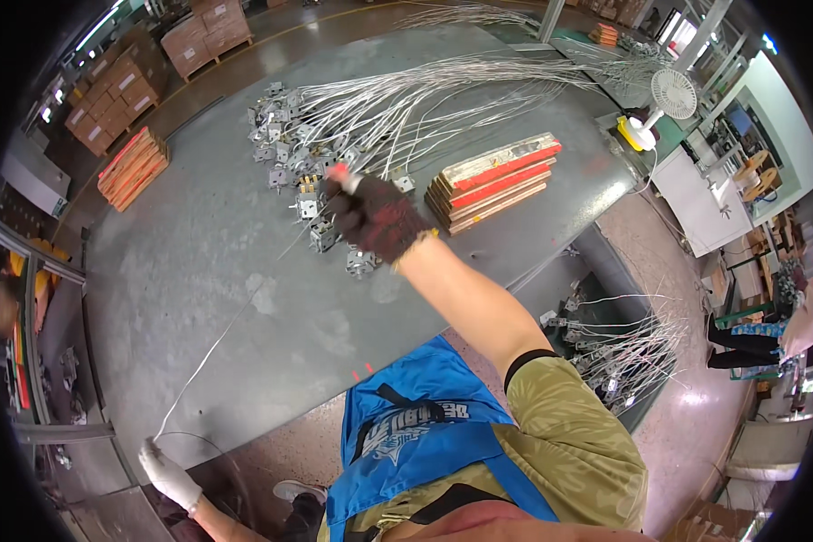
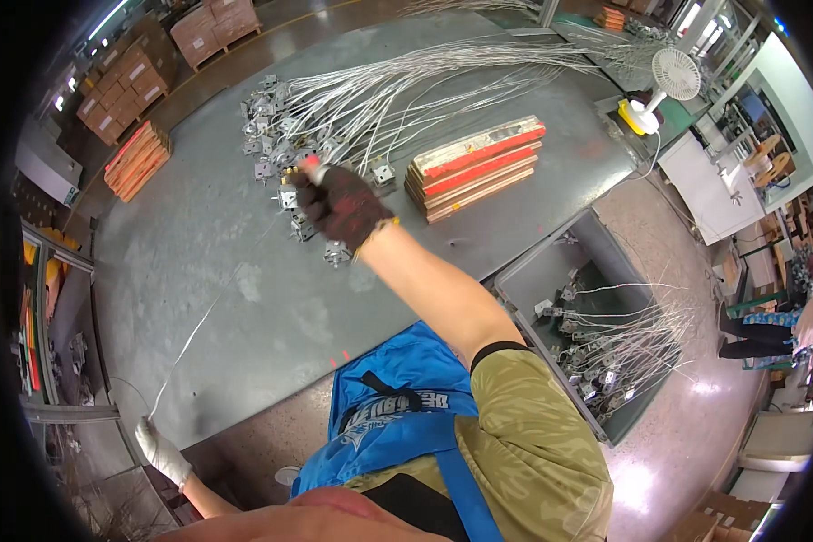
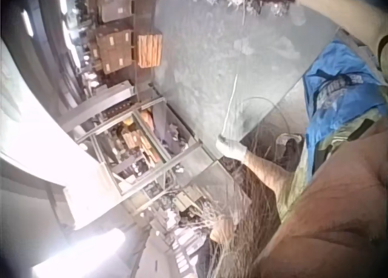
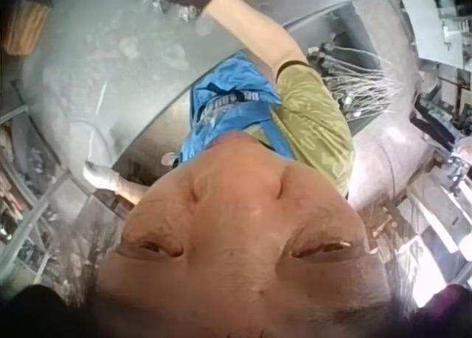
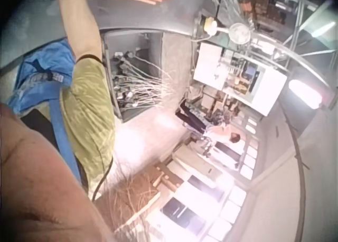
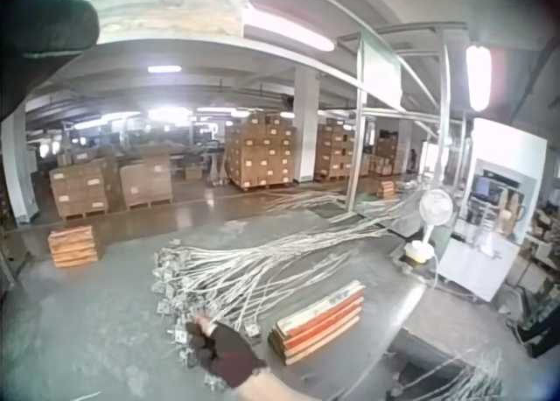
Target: Preparing electronic cables by sliding red components onto them and sorting them into a bin.
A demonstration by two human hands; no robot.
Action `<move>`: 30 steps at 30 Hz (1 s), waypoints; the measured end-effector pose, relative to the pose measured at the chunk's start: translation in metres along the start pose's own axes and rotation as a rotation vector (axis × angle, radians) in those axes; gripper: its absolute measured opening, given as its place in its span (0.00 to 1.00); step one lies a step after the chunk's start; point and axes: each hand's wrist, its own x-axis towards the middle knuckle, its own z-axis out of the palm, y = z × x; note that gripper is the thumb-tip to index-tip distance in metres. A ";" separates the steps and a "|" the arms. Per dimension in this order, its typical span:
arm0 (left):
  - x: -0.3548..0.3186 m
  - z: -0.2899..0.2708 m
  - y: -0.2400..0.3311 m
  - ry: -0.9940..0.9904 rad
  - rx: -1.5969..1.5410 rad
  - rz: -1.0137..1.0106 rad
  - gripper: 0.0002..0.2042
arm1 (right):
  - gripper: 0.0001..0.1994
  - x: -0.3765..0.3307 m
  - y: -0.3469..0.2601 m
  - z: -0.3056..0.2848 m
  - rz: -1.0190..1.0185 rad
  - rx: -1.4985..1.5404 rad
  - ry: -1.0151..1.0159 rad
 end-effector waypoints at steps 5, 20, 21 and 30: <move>0.020 0.030 -0.053 0.285 0.197 -0.001 0.18 | 0.18 -0.112 0.023 0.071 0.044 -0.258 -0.214; -0.026 0.116 0.258 -0.272 -0.314 0.622 0.12 | 0.18 -0.220 -0.042 -0.032 -0.410 -0.525 0.049; -0.039 0.111 0.284 -0.436 -0.320 0.648 0.12 | 0.18 -0.219 -0.043 -0.045 -0.374 -0.493 0.137; -0.068 0.138 0.317 -0.569 -0.687 0.577 0.11 | 0.14 -0.288 -0.195 -0.207 -0.524 -0.245 0.492</move>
